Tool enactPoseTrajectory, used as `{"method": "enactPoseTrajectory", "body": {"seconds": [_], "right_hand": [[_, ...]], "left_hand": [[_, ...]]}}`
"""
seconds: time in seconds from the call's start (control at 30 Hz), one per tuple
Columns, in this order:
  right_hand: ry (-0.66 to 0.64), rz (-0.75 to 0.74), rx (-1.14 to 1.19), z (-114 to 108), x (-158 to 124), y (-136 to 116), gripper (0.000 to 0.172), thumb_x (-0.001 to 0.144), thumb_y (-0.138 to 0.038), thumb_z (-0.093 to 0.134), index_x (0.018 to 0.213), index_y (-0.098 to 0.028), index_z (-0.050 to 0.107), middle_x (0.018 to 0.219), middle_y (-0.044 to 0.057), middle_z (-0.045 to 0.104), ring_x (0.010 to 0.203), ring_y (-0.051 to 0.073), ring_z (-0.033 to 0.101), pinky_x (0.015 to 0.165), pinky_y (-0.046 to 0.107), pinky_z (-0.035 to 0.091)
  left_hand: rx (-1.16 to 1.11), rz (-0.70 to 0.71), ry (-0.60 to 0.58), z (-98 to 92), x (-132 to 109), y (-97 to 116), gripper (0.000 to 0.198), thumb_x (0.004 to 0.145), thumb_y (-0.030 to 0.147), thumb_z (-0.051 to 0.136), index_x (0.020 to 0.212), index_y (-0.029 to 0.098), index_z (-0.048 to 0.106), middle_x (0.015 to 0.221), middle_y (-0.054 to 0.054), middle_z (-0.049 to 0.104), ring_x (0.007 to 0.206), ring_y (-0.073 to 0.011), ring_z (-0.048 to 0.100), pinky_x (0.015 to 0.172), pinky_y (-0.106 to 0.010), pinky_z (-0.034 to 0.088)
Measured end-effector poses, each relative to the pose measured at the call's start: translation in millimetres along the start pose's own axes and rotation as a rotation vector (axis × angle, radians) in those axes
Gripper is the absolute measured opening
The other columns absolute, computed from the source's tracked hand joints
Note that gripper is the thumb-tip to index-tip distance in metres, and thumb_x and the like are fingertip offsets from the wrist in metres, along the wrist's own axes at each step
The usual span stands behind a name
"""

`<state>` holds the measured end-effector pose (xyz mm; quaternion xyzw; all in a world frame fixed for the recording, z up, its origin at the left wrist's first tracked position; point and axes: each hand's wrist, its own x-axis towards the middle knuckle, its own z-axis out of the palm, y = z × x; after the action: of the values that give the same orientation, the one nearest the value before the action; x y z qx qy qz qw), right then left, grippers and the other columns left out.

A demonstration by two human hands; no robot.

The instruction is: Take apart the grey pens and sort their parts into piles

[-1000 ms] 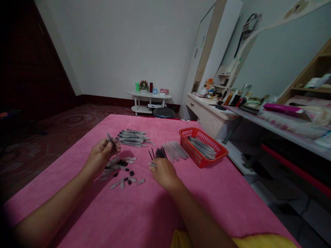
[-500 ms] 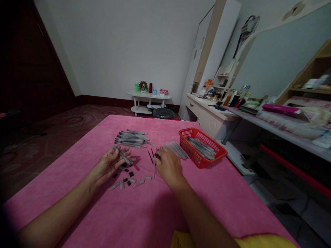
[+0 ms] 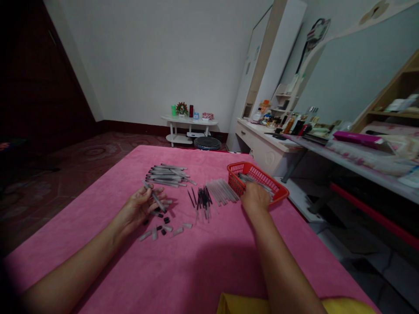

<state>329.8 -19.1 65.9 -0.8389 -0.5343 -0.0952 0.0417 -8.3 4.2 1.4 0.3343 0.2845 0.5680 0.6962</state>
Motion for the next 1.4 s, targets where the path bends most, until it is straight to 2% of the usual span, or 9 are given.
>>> {"method": "enactPoseTrajectory", "body": {"seconds": [0.23, 0.43, 0.57, 0.67, 0.83, 0.93, 1.03, 1.23, 1.4], "right_hand": [[0.062, -0.023, 0.010, 1.3, 2.9, 1.1, 0.033, 0.086, -0.038, 0.047, 0.099, -0.020, 0.071, 0.093, 0.013, 0.070, 0.087, 0.028, 0.065, 0.070, 0.034, 0.046], [0.131, -0.036, 0.012, 10.4, 6.8, 4.1, 0.027, 0.082, -0.020, 0.048, 0.098, -0.015, 0.070, 0.093, 0.015, 0.067, 0.083, 0.029, 0.064, 0.067, 0.036, 0.045], [0.348, -0.137, 0.068, 9.8, 5.3, 1.4, 0.035, 0.079, -0.017, 0.053, 0.113, -0.015, 0.064, 0.104, 0.016, 0.063, 0.100, 0.031, 0.056, 0.080, 0.039, 0.042], [0.464, -0.291, 0.231, 12.4, 3.4, -8.6, 0.032, 0.081, -0.015, 0.050, 0.111, -0.014, 0.063, 0.109, 0.014, 0.061, 0.106, 0.028, 0.052, 0.090, 0.038, 0.039], [0.204, -0.569, 0.398, 34.8, -2.5, -29.0, 0.035, 0.089, -0.017, 0.041, 0.114, -0.013, 0.064, 0.121, 0.013, 0.061, 0.113, 0.022, 0.053, 0.100, 0.033, 0.036], [0.013, -0.565, 0.303, 50.2, -7.8, -33.6, 0.047, 0.093, -0.035, 0.038, 0.133, -0.014, 0.050, 0.145, 0.013, 0.041, 0.133, 0.026, 0.035, 0.109, 0.044, 0.024], [-0.136, -0.501, 0.216, 58.7, -10.5, -32.7, 0.067, 0.092, -0.054, 0.033, 0.142, -0.010, 0.039, 0.153, 0.015, 0.022, 0.141, 0.030, 0.018, 0.111, 0.049, 0.018], [-0.235, -0.351, 0.136, 55.4, -11.8, -32.6, 0.088, 0.087, -0.068, 0.024, 0.143, -0.002, 0.034, 0.154, 0.021, 0.013, 0.142, 0.032, 0.012, 0.112, 0.046, 0.016], [-0.238, -0.387, 0.122, 58.4, -12.7, -30.2, 0.092, 0.084, -0.072, 0.027, 0.147, -0.006, 0.026, 0.155, 0.017, 0.010, 0.143, 0.032, 0.009, 0.112, 0.049, 0.013]], "left_hand": [[0.014, 0.014, -0.003, -0.9, -0.9, -1.5, 0.014, 0.081, 0.016, 0.063, 0.091, 0.017, 0.054, 0.096, -0.007, 0.070, 0.083, -0.0219, 0.070, 0.083, -0.047, 0.056], [0.019, 0.005, 0.022, 1.5, -1.0, -2.9, 0.015, 0.081, 0.013, 0.061, 0.093, 0.017, 0.053, 0.095, -0.007, 0.071, 0.084, -0.0214, 0.070, 0.080, -0.041, 0.057], [0.042, 0.008, 0.009, 1.4, -1.0, -4.7, 0.012, 0.082, 0.015, 0.062, 0.091, 0.016, 0.054, 0.096, -0.008, 0.070, 0.085, -0.0220, 0.070, 0.079, -0.039, 0.058], [0.055, 0.004, 0.019, 1.7, -1.3, -5.0, 0.011, 0.081, 0.016, 0.062, 0.089, 0.016, 0.054, 0.096, -0.008, 0.070, 0.085, -0.0223, 0.070, 0.079, -0.039, 0.058], [0.056, 0.007, 0.027, 1.9, -2.0, -4.6, 0.012, 0.082, 0.016, 0.061, 0.091, 0.017, 0.054, 0.095, -0.008, 0.070, 0.084, -0.0230, 0.070, 0.080, -0.041, 0.057], [0.056, 0.006, 0.031, 1.7, -1.9, -5.0, 0.012, 0.082, 0.015, 0.060, 0.091, 0.017, 0.053, 0.095, -0.008, 0.070, 0.084, -0.0236, 0.071, 0.080, -0.041, 0.057], [0.064, 0.001, 0.033, 2.0, -1.8, -5.2, 0.012, 0.082, 0.015, 0.060, 0.091, 0.016, 0.053, 0.095, -0.009, 0.070, 0.084, -0.0240, 0.071, 0.079, -0.041, 0.058], [0.066, -0.006, 0.028, 2.6, -3.0, -5.1, 0.011, 0.083, 0.014, 0.059, 0.092, 0.016, 0.053, 0.094, -0.009, 0.071, 0.084, -0.0235, 0.071, 0.079, -0.041, 0.058], [0.066, -0.004, 0.034, 2.3, -3.3, -5.3, 0.010, 0.083, 0.013, 0.059, 0.091, 0.015, 0.054, 0.094, -0.009, 0.070, 0.084, -0.0234, 0.071, 0.080, -0.040, 0.057]]}}
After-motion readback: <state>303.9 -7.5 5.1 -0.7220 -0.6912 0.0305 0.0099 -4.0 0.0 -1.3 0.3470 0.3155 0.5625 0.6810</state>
